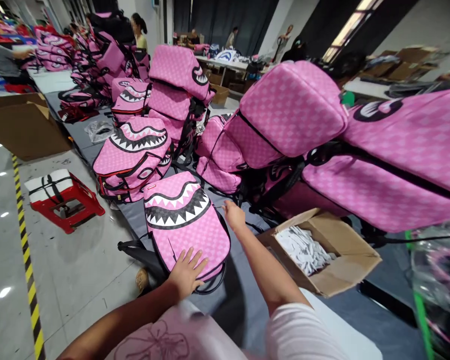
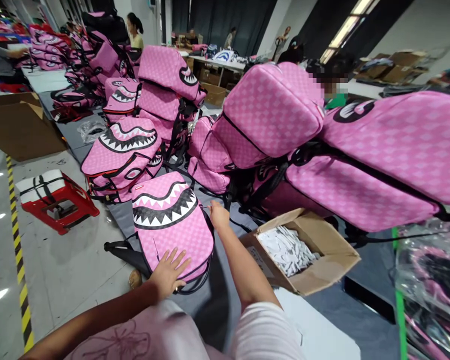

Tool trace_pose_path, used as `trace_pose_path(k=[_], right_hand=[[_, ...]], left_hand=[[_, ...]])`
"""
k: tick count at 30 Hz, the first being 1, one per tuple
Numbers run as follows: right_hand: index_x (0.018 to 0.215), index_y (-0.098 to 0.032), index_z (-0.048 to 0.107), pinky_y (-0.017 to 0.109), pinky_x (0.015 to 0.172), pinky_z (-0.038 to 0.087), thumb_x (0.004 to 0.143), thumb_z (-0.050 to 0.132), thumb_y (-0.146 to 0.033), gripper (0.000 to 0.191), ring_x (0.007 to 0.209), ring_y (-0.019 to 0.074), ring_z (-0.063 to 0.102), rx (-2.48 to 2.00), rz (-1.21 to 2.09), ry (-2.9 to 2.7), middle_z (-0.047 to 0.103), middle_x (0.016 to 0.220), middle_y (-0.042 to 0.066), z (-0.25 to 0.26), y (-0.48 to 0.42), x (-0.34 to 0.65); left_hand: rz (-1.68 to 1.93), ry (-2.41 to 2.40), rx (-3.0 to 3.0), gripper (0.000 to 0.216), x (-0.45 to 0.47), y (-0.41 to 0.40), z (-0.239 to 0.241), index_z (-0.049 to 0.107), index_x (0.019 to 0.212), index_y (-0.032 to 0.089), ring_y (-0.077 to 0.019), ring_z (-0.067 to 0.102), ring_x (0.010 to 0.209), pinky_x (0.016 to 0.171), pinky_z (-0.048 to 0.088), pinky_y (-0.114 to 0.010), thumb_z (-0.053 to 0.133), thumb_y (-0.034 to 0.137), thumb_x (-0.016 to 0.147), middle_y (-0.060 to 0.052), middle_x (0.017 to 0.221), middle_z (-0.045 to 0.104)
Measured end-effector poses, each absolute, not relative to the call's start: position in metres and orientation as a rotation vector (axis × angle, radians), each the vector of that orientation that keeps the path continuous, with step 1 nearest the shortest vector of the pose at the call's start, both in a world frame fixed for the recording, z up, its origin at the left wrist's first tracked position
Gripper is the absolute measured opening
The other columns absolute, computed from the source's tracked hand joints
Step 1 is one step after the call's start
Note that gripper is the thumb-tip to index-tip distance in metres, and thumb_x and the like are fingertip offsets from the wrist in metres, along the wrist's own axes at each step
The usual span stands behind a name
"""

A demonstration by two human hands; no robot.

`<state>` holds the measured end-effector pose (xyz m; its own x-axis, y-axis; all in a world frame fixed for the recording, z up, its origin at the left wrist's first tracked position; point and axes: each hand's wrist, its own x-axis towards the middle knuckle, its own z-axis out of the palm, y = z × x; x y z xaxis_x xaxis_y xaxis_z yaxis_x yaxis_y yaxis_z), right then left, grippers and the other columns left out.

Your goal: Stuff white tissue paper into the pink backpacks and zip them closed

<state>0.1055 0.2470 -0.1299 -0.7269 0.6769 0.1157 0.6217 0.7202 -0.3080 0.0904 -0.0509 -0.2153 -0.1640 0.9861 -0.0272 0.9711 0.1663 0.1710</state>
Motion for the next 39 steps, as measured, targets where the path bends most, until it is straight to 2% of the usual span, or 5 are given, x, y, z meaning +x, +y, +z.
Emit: trace_pose_path(k=[6, 13, 25, 33, 39], right_hand=[[0.104, -0.012, 0.067, 0.029, 0.078, 0.052, 0.092, 0.041, -0.02, 0.029, 0.084, 0.0197, 0.068, -1.109, 0.979, -2.421, 0.073, 0.096, 0.011, -0.179, 0.208, 0.203], [0.111, -0.013, 0.066, 0.034, 0.081, 0.055, 0.085, 0.047, -0.035, 0.04, 0.096, 0.0221, 0.068, -0.989, 1.355, -1.992, 0.072, 0.11, 0.012, -0.214, 0.149, 0.236], [0.126, -0.019, 0.064, 0.047, 0.114, 0.038, 0.097, 0.049, -0.047, 0.043, 0.129, 0.0252, 0.052, -0.452, 1.143, -1.78, 0.059, 0.136, 0.012, -0.082, 0.114, 0.234], [0.123, -0.023, 0.066, 0.045, 0.108, 0.044, 0.098, 0.052, -0.043, 0.036, 0.124, 0.0248, 0.056, -0.318, 0.746, -1.853, 0.064, 0.129, 0.009, -0.003, 0.109, 0.236], [0.108, -0.021, 0.072, 0.039, 0.094, 0.052, 0.096, 0.055, -0.037, 0.027, 0.106, 0.0247, 0.066, -0.219, 0.546, -2.183, 0.071, 0.114, 0.009, 0.04, 0.124, 0.225]], left_hand=[[0.218, 2.287, 1.815, 0.061, 0.087, -0.046, -0.195, 0.029, 0.155, 0.022, -0.0333, 0.024, 0.148, 0.12, 0.024, -0.054, 0.045, 0.036, 0.097, -0.007, 0.159, 0.03], [0.58, 2.217, 1.672, 0.049, 0.064, -0.051, -0.126, 0.047, 0.145, 0.022, -0.0238, 0.037, 0.144, 0.12, 0.031, -0.043, 0.044, 0.031, 0.098, -0.004, 0.151, 0.045], [1.165, 2.075, 1.538, 0.05, 0.016, -0.077, 0.036, 0.07, 0.116, 0.016, -0.0276, 0.064, 0.107, 0.099, 0.047, -0.037, 0.051, 0.054, 0.091, -0.005, 0.112, 0.072], [1.366, 1.791, 1.155, 0.059, 0.021, -0.085, 0.08, 0.068, 0.096, 0.013, -0.0209, 0.064, 0.077, 0.071, 0.053, -0.031, 0.064, 0.068, 0.076, -0.006, 0.086, 0.071], [1.422, 1.738, 1.149, 0.056, 0.022, -0.089, 0.08, 0.069, 0.093, 0.014, -0.0223, 0.065, 0.079, 0.075, 0.052, -0.032, 0.067, 0.067, 0.075, -0.006, 0.086, 0.071]])
